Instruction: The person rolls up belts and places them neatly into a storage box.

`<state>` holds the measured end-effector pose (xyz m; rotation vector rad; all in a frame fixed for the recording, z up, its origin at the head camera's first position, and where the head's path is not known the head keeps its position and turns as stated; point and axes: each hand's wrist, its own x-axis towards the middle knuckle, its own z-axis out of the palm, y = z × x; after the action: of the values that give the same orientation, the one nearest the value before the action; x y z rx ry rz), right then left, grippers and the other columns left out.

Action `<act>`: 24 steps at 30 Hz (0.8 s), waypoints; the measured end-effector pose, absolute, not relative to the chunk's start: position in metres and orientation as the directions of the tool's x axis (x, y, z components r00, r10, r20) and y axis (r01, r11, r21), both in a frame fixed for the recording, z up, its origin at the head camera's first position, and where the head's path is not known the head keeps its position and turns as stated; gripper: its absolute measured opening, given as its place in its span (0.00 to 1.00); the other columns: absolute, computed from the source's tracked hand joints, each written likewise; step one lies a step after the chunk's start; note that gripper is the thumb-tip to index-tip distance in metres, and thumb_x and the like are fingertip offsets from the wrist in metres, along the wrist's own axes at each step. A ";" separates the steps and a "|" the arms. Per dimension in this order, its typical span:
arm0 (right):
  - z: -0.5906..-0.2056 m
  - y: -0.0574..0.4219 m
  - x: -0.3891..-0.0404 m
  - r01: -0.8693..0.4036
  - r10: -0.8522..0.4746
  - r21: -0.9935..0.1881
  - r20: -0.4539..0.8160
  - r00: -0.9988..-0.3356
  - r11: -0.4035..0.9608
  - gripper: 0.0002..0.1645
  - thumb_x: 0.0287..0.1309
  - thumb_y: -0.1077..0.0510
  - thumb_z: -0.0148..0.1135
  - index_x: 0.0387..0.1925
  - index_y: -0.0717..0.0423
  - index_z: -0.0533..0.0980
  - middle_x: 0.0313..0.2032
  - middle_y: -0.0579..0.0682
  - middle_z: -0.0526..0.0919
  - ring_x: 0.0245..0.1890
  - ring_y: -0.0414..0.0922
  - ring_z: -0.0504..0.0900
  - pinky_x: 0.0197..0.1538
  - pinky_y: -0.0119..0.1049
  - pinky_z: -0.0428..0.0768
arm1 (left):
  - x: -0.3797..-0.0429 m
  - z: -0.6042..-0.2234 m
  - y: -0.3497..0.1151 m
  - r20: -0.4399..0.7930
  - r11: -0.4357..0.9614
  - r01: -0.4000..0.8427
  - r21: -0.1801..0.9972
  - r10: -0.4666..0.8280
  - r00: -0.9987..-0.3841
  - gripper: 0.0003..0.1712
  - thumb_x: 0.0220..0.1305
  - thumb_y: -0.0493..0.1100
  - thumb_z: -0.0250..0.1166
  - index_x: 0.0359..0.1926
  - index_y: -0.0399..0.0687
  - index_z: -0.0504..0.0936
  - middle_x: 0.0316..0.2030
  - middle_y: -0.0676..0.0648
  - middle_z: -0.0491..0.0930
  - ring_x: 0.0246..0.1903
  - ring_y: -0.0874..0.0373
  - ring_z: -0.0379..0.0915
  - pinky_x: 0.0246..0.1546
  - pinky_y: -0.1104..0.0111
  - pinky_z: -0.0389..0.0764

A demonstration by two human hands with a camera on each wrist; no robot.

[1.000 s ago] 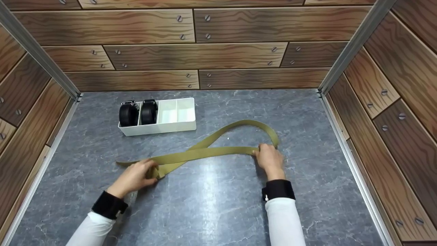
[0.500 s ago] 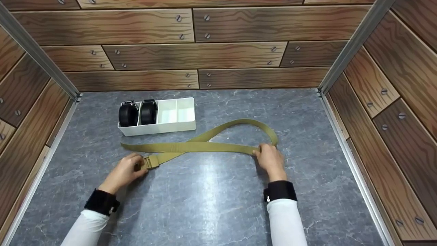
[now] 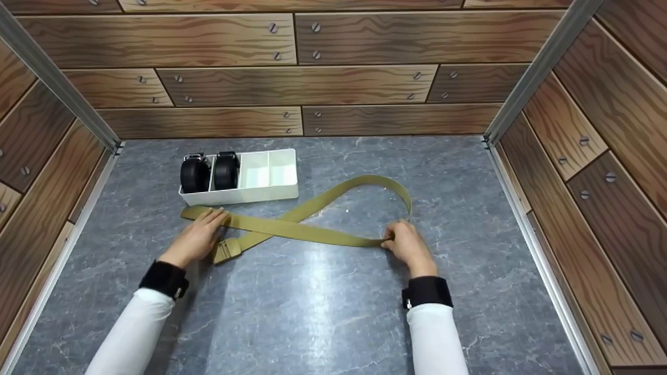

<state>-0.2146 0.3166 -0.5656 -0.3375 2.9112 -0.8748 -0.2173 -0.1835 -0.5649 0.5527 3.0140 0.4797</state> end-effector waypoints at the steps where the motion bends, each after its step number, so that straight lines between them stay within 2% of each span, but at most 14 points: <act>1: -0.566 0.317 -0.214 -0.208 -0.251 -0.558 0.000 -0.968 0.803 0.09 0.48 0.66 0.74 0.25 0.58 0.78 0.32 0.52 0.76 0.34 0.50 0.77 0.41 0.47 0.75 | -0.219 -0.565 -0.182 0.001 0.890 0.335 0.308 0.352 -0.936 0.28 0.68 0.32 0.53 0.69 0.39 0.67 0.68 0.36 0.65 0.68 0.35 0.55 0.64 0.42 0.59; 8: -0.569 0.318 -0.211 -0.276 -0.302 -0.556 0.047 -0.952 0.784 0.12 0.44 0.68 0.75 0.23 0.57 0.77 0.33 0.52 0.76 0.35 0.51 0.77 0.42 0.47 0.75 | -0.226 -0.572 -0.179 -0.011 0.894 0.334 0.299 0.354 -0.935 0.27 0.68 0.28 0.51 0.67 0.42 0.71 0.62 0.37 0.71 0.67 0.34 0.57 0.61 0.38 0.60; 15: -0.569 0.317 -0.210 -0.274 -0.305 -0.559 0.039 -0.952 0.782 0.11 0.44 0.68 0.75 0.23 0.57 0.77 0.34 0.52 0.77 0.36 0.52 0.78 0.43 0.48 0.76 | -0.232 -0.577 -0.179 -0.080 0.904 0.293 0.312 0.332 -0.940 0.30 0.67 0.29 0.52 0.69 0.44 0.68 0.70 0.39 0.62 0.71 0.35 0.48 0.62 0.35 0.54; 17: -0.569 0.317 -0.210 -0.262 -0.297 -0.562 0.030 -0.954 0.784 0.11 0.45 0.67 0.75 0.23 0.57 0.78 0.34 0.52 0.76 0.35 0.51 0.78 0.42 0.47 0.76 | -0.233 -0.577 -0.179 -0.039 0.903 0.310 0.297 0.336 -0.941 0.27 0.67 0.30 0.54 0.67 0.42 0.71 0.66 0.38 0.67 0.69 0.35 0.53 0.62 0.36 0.55; 19: -0.569 0.316 -0.210 -0.239 -0.281 -0.566 0.013 -0.960 0.789 0.09 0.48 0.66 0.74 0.25 0.58 0.78 0.34 0.52 0.76 0.35 0.52 0.78 0.42 0.47 0.76 | -0.234 -0.576 -0.179 0.022 0.904 0.331 0.270 0.338 -0.941 0.22 0.66 0.32 0.57 0.61 0.40 0.76 0.58 0.36 0.72 0.63 0.35 0.62 0.61 0.38 0.59; 21: -0.568 0.315 -0.210 -0.208 -0.255 -0.564 -0.005 -0.967 0.799 0.08 0.50 0.65 0.73 0.26 0.58 0.79 0.35 0.54 0.77 0.36 0.53 0.79 0.42 0.48 0.76 | -0.234 -0.576 -0.179 0.104 0.908 0.355 0.223 0.340 -0.935 0.14 0.62 0.33 0.61 0.50 0.38 0.81 0.48 0.37 0.75 0.54 0.37 0.70 0.58 0.40 0.65; 24: -0.567 0.316 -0.211 -0.151 -0.208 -0.549 -0.042 -0.977 0.822 0.05 0.54 0.64 0.71 0.28 0.59 0.80 0.35 0.55 0.77 0.36 0.54 0.79 0.42 0.49 0.76 | -0.232 -0.571 -0.178 0.180 0.913 0.365 0.183 0.334 -0.925 0.03 0.57 0.33 0.66 0.34 0.39 0.82 0.36 0.40 0.76 0.41 0.40 0.75 0.49 0.45 0.72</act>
<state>-0.2111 0.3155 -0.5665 -0.2862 2.9026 -0.8617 -0.2320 -0.1781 -0.5709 0.5909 3.2136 0.3536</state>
